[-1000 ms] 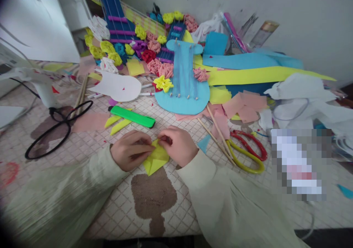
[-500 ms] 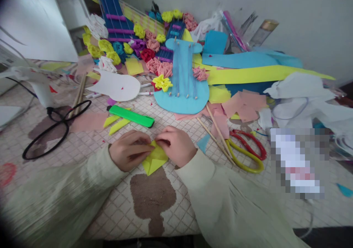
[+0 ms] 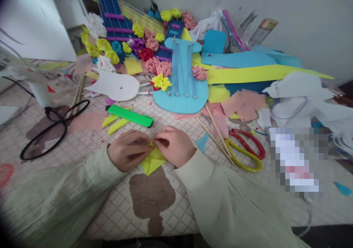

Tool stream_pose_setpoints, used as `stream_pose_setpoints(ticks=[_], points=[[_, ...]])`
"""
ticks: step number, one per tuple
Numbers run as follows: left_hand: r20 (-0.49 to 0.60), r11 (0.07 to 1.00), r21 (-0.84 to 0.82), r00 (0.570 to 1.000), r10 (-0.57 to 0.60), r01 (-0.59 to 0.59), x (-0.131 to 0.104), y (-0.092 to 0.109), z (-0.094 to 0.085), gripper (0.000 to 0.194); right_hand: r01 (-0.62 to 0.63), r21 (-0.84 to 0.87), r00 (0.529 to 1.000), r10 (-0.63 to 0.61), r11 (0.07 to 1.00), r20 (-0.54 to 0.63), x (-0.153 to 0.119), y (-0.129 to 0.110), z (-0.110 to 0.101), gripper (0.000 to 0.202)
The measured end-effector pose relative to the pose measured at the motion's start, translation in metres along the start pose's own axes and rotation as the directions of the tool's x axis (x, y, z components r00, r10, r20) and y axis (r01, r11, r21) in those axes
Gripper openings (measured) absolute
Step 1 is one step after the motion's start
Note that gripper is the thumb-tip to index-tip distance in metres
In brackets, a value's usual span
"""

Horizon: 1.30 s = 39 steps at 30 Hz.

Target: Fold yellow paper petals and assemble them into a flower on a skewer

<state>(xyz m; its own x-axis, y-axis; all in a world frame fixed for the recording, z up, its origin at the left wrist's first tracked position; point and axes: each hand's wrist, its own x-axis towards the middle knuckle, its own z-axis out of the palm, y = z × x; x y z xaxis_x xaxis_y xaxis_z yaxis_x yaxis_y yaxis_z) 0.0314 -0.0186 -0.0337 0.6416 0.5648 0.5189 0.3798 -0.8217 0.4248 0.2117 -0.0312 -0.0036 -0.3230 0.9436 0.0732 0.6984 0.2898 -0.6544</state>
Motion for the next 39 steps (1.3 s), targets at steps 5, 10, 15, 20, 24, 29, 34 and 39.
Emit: stream_pose_setpoints(ticks=[5, 10, 15, 20, 24, 29, 34, 39], points=[[0.003, 1.000, -0.004, 1.000, -0.006, 0.006, 0.001, 0.000, 0.000, 0.015, -0.011, -0.016, 0.999, 0.010, 1.000, -0.033, 0.000, 0.000, 0.003, 0.009], [-0.004, 1.000, 0.007, 1.000, -0.001, 0.001, 0.000, 0.001, 0.000, 0.015, 0.005, -0.028, 0.999, -0.007, 1.000, -0.044, -0.001, 0.000, 0.004, 0.009], [-0.007, 0.992, 0.127, 1.000, -0.014, 0.015, 0.000, 0.010, -0.001, 0.015, 0.052, -0.080, 0.998, -0.055, 0.995, -0.038, -0.001, 0.000, 0.005, 0.012], [0.029, 0.983, 0.182, 0.999, -0.020, 0.015, 0.001, 0.017, -0.005, 0.016, 0.070, -0.071, 0.996, -0.074, 0.995, -0.044, -0.002, 0.002, 0.005, 0.014], [0.060, 0.980, 0.200, 0.998, -0.026, 0.014, 0.002, 0.019, -0.009, 0.018, 0.057, -0.066, 0.997, -0.060, 0.996, -0.044, -0.002, 0.003, 0.006, 0.013], [0.023, 0.968, 0.251, 1.000, -0.021, 0.015, 0.003, 0.027, -0.012, 0.028, 0.041, -0.068, 0.998, -0.044, 0.997, -0.041, -0.002, 0.003, 0.006, 0.012], [-0.010, 0.953, 0.301, 1.000, -0.009, 0.011, 0.002, 0.033, -0.013, 0.044, 0.024, -0.076, 0.998, -0.029, 0.997, -0.055, -0.002, 0.002, 0.005, 0.011], [0.017, 0.949, 0.315, 1.000, -0.023, 0.017, 0.001, 0.034, -0.015, 0.047, 0.021, 0.007, 0.996, -0.020, 1.000, -0.092, 0.000, 0.000, 0.004, 0.012]])
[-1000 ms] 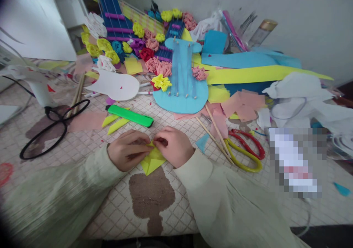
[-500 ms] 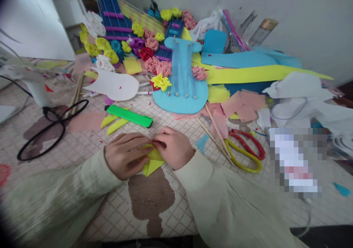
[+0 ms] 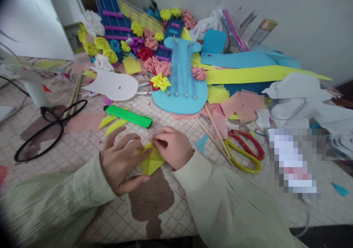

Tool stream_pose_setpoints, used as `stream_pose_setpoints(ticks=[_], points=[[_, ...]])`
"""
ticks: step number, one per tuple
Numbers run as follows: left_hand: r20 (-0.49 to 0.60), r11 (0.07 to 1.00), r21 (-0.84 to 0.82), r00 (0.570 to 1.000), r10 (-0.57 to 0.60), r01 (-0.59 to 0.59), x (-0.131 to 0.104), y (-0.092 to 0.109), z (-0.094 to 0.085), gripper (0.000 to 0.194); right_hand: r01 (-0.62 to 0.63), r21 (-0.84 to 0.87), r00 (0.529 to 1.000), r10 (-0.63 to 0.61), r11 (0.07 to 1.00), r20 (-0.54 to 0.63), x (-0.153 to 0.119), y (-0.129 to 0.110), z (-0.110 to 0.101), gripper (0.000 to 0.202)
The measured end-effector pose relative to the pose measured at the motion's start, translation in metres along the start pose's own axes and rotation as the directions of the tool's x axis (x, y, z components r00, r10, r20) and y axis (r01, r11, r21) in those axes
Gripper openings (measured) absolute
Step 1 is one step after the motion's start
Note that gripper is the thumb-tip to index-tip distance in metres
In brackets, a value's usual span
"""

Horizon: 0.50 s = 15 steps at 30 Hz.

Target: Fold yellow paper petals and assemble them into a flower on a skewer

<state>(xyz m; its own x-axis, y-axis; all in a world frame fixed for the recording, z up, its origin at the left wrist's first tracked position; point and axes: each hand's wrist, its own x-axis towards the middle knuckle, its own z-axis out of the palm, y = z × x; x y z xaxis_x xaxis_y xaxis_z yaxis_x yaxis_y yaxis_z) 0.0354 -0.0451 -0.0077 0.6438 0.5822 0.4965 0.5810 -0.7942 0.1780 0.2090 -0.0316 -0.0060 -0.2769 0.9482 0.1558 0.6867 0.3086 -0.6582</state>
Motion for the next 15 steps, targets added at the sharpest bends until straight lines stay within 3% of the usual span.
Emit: stream_pose_setpoints(ticks=[4, 15], points=[[0.001, 1.000, -0.010, 1.000, 0.011, -0.011, 0.0001, -0.0008, -0.0006, 0.047, -0.033, 0.060, 0.995, 0.038, 0.998, -0.092, 0.0034, 0.0009, -0.0002, 0.013], [0.108, 0.997, -0.078, 0.994, -0.004, 0.012, 0.0009, -0.0061, -0.0039, 0.048, -0.101, 0.035, 0.992, 0.104, 0.994, -0.069, 0.0049, 0.0043, 0.0047, 0.009]])
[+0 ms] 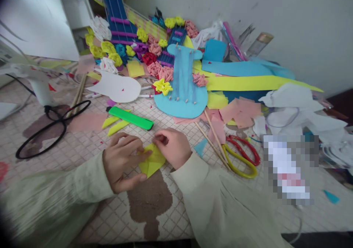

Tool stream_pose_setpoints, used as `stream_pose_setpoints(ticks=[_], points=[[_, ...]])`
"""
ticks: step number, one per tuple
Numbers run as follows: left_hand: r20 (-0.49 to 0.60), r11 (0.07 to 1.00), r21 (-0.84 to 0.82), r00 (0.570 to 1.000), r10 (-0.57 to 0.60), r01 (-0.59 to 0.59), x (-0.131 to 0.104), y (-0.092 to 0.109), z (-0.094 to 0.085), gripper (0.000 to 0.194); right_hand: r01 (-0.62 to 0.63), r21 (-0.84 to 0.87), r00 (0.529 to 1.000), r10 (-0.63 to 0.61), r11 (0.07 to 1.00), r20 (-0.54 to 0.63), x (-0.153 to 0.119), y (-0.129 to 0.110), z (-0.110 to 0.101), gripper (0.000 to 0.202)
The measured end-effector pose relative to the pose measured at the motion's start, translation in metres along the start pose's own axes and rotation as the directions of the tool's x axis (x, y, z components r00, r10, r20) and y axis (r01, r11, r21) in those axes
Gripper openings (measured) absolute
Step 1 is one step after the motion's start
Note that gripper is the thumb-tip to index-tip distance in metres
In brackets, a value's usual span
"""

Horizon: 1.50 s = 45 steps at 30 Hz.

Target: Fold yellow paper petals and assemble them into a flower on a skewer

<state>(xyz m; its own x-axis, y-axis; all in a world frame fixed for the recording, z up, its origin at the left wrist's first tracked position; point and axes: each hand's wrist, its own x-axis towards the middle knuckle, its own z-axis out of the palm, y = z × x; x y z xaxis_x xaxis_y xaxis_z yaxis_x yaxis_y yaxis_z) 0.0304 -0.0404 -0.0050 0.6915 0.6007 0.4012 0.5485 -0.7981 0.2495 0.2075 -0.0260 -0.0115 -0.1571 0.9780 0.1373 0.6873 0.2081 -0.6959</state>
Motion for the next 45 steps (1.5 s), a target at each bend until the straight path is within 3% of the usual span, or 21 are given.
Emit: stream_pose_setpoints(ticks=[9, 12, 15, 19, 22, 26, 30, 36, 45], points=[[-0.034, 1.000, 0.016, 0.999, 0.007, -0.006, 0.003, 0.004, -0.009, 0.049, -0.028, -0.004, 0.999, 0.028, 1.000, 0.022, 0.000, -0.001, -0.002, 0.010], [-0.100, 0.999, 0.035, 0.995, 0.012, -0.009, 0.004, 0.001, -0.009, 0.040, -0.026, -0.010, 0.999, 0.027, 1.000, 0.021, 0.001, -0.001, -0.001, 0.010], [-0.159, 0.996, 0.037, 0.985, -0.071, 0.078, 0.004, -0.007, -0.005, 0.029, -0.013, -0.010, 1.000, 0.013, 1.000, 0.027, 0.001, -0.001, -0.002, 0.010], [-0.020, 0.969, -0.038, 0.969, -0.245, 0.245, 0.004, -0.020, 0.004, 0.023, 0.049, -0.013, 0.996, -0.048, 0.999, 0.072, 0.000, -0.003, -0.005, 0.013], [0.061, 0.962, -0.137, 0.971, -0.231, 0.237, 0.004, -0.027, 0.010, 0.018, 0.100, -0.025, 0.986, -0.095, 0.995, 0.140, -0.002, -0.004, -0.007, 0.016], [0.033, 0.956, -0.200, 0.976, -0.214, 0.216, 0.005, -0.031, 0.012, 0.018, 0.123, -0.053, 0.978, -0.111, 0.991, 0.179, -0.005, -0.005, -0.007, 0.013], [0.023, 0.938, -0.253, 0.971, -0.237, 0.235, 0.006, -0.031, 0.010, 0.024, 0.076, 0.024, 0.982, -0.079, 0.997, 0.174, -0.006, -0.006, -0.008, 0.004], [0.116, 0.806, -0.439, 0.915, -0.386, 0.396, 0.009, -0.030, 0.009, 0.029, 0.012, 0.087, 0.985, -0.027, 0.996, 0.168, -0.004, -0.003, -0.012, 0.006], [0.126, 0.816, -0.425, 0.919, -0.375, 0.391, 0.009, -0.034, 0.015, 0.028, 0.103, 0.038, 0.976, -0.109, 0.994, 0.190, -0.012, -0.005, -0.011, 0.005]])
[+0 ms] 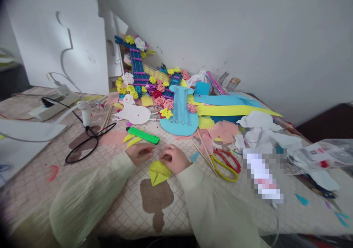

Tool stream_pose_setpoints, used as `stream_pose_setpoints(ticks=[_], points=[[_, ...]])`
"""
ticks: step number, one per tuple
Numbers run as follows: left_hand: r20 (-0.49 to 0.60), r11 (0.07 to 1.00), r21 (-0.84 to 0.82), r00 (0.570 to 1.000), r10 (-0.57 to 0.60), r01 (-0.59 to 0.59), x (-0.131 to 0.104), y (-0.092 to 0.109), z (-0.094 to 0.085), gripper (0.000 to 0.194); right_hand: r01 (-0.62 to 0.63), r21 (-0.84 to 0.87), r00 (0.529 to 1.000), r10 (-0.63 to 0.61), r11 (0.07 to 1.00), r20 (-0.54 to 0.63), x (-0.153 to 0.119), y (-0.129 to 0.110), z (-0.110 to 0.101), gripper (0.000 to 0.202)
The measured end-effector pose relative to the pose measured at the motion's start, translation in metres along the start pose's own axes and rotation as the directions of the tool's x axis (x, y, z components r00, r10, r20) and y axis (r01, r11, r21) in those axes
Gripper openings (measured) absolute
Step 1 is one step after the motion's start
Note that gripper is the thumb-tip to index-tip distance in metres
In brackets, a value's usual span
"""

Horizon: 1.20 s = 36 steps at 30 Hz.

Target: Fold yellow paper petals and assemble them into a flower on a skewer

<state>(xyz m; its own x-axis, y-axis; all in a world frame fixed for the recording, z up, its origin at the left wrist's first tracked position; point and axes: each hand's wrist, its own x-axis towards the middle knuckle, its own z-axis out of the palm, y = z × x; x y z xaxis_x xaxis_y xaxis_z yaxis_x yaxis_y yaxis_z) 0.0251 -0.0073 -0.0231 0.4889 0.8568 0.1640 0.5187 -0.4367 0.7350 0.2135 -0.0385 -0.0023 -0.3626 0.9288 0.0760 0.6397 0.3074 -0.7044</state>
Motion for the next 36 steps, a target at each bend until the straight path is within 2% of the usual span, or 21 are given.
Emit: stream_pose_setpoints(ticks=[8, 13, 17, 21, 24, 28, 32, 34, 36], points=[[-0.007, 1.000, -0.005, 1.000, 0.003, -0.003, 0.002, -0.004, 0.001, 0.028, 0.029, -0.044, 0.999, -0.027, 0.999, 0.047, -0.007, -0.005, -0.004, 0.023], [-0.035, 0.999, -0.028, 0.999, -0.027, 0.026, 0.003, -0.002, 0.001, 0.024, -0.010, -0.035, 0.998, 0.012, 0.999, 0.054, -0.014, -0.002, -0.005, 0.016], [-0.031, 0.995, -0.082, 0.997, -0.065, 0.062, 0.003, 0.002, 0.000, 0.027, -0.057, 0.038, 0.998, 0.056, 0.998, 0.037, -0.018, 0.000, -0.009, 0.012], [0.023, 0.980, -0.169, 0.994, -0.104, 0.107, 0.002, 0.004, 0.000, 0.036, -0.129, 0.179, 0.991, 0.134, 0.975, -0.015, -0.012, 0.004, -0.011, 0.003], [0.046, 0.960, -0.240, 0.989, -0.140, 0.147, 0.004, 0.001, 0.001, 0.037, -0.157, 0.270, 0.982, 0.178, 0.950, -0.056, -0.004, 0.009, -0.009, 0.010], [0.011, 0.922, -0.323, 0.975, -0.224, 0.215, 0.008, -0.007, 0.004, 0.028, -0.144, 0.312, 0.976, 0.186, 0.939, -0.110, 0.000, 0.011, -0.006, 0.020], [-0.014, 0.889, -0.362, 0.952, -0.306, 0.281, 0.011, -0.011, 0.002, 0.021, -0.053, 0.280, 0.975, 0.110, 0.959, -0.193, -0.006, 0.010, -0.005, 0.032], [0.000, 0.879, -0.364, 0.944, -0.331, 0.308, 0.011, -0.009, 0.000, 0.019, 0.078, 0.144, 0.966, -0.039, 0.986, -0.254, -0.009, 0.010, -0.003, 0.033], [0.017, 0.878, -0.346, 0.938, -0.345, 0.330, 0.011, -0.004, -0.004, 0.019, 0.260, -0.117, 0.915, -0.284, 0.958, -0.288, -0.010, 0.012, -0.002, 0.028]])
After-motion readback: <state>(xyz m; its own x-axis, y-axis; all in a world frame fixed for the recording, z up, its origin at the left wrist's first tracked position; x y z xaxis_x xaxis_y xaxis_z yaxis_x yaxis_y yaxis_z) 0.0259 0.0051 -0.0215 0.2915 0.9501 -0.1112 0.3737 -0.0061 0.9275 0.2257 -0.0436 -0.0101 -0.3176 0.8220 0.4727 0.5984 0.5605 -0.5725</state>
